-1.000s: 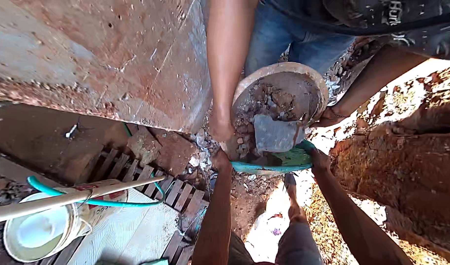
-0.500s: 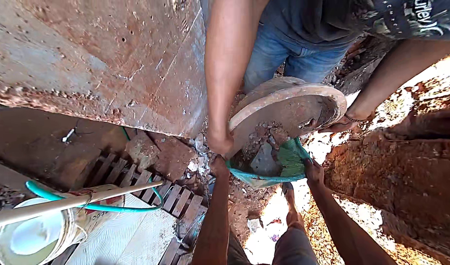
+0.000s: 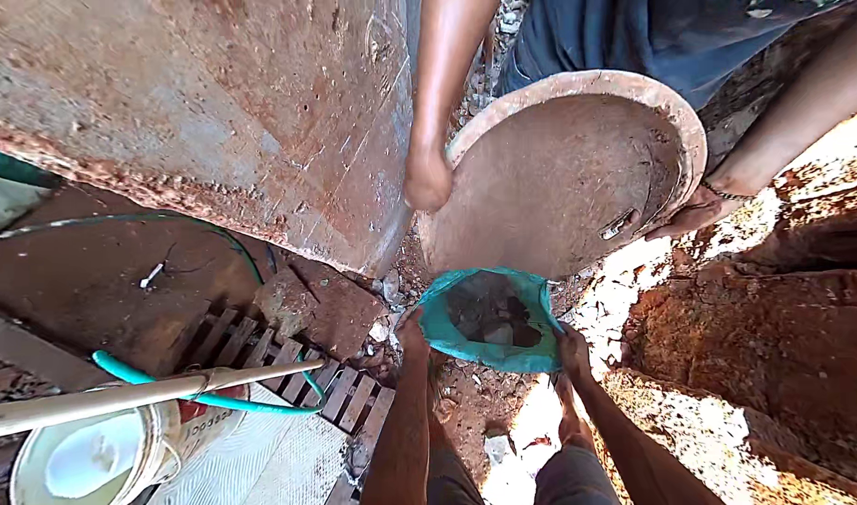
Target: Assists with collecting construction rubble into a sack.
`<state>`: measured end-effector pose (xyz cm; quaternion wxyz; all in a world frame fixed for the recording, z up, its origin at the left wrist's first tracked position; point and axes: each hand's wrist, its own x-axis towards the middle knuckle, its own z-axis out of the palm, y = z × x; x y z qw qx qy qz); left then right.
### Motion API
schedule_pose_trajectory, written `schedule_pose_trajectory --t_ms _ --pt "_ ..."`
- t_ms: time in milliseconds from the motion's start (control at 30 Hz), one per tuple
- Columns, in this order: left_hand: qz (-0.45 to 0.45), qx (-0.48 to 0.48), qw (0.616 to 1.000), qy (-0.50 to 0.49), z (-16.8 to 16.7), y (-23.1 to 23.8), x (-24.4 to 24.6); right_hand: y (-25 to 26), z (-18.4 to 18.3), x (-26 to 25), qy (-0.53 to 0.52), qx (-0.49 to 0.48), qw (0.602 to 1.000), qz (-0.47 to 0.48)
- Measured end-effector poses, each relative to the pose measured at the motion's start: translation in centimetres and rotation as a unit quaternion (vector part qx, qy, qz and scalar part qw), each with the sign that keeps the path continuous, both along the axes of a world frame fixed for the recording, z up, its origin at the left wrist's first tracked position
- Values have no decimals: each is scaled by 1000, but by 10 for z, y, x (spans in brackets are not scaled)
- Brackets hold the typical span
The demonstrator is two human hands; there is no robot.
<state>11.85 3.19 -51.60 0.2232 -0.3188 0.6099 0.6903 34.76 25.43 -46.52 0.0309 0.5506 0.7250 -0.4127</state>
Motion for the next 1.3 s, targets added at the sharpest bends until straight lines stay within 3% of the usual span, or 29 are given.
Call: schedule_pose_trajectory --t_ms 100,200,267,333,367,433,533,567,633,733,900,1033,1167,1300 --pt "-10 -13 1000 11 -5 -16 -1 -41 10 -5 -47 -9 994 95" --pt "-28 -40 998 35 10 -17 4 -26 12 2 -2 2 998 60" --pt "-151 -60 982 99 25 20 36 31 7 22 23 21 999 -40" --pt "-358 -101 917 145 44 69 95 81 14 58 2 24 988 -151" --pt "-399 -103 899 150 54 89 116 97 18 73 1 32 984 -176" --pt "-339 -78 923 163 69 99 111 106 26 72 16 45 988 -144" --pt "-172 -45 975 133 64 43 68 39 34 50 4 6 996 85" --pt "-135 -43 983 117 57 34 51 28 33 37 -1 8 993 119" --pt "-119 -56 985 115 51 39 22 42 37 2 1 22 997 73" --pt "-246 -78 958 126 39 29 37 59 37 -2 -31 24 998 -57" --pt "-280 -81 949 123 33 21 21 57 37 12 -66 49 993 -91" --pt "-316 -85 938 117 33 14 5 27 22 15 -14 56 990 -126" --pt "-319 -58 942 83 31 -3 4 -5 15 48 48 9 977 -208" --pt "-298 -34 950 81 31 -19 9 -48 -12 129 -69 -33 967 -242"
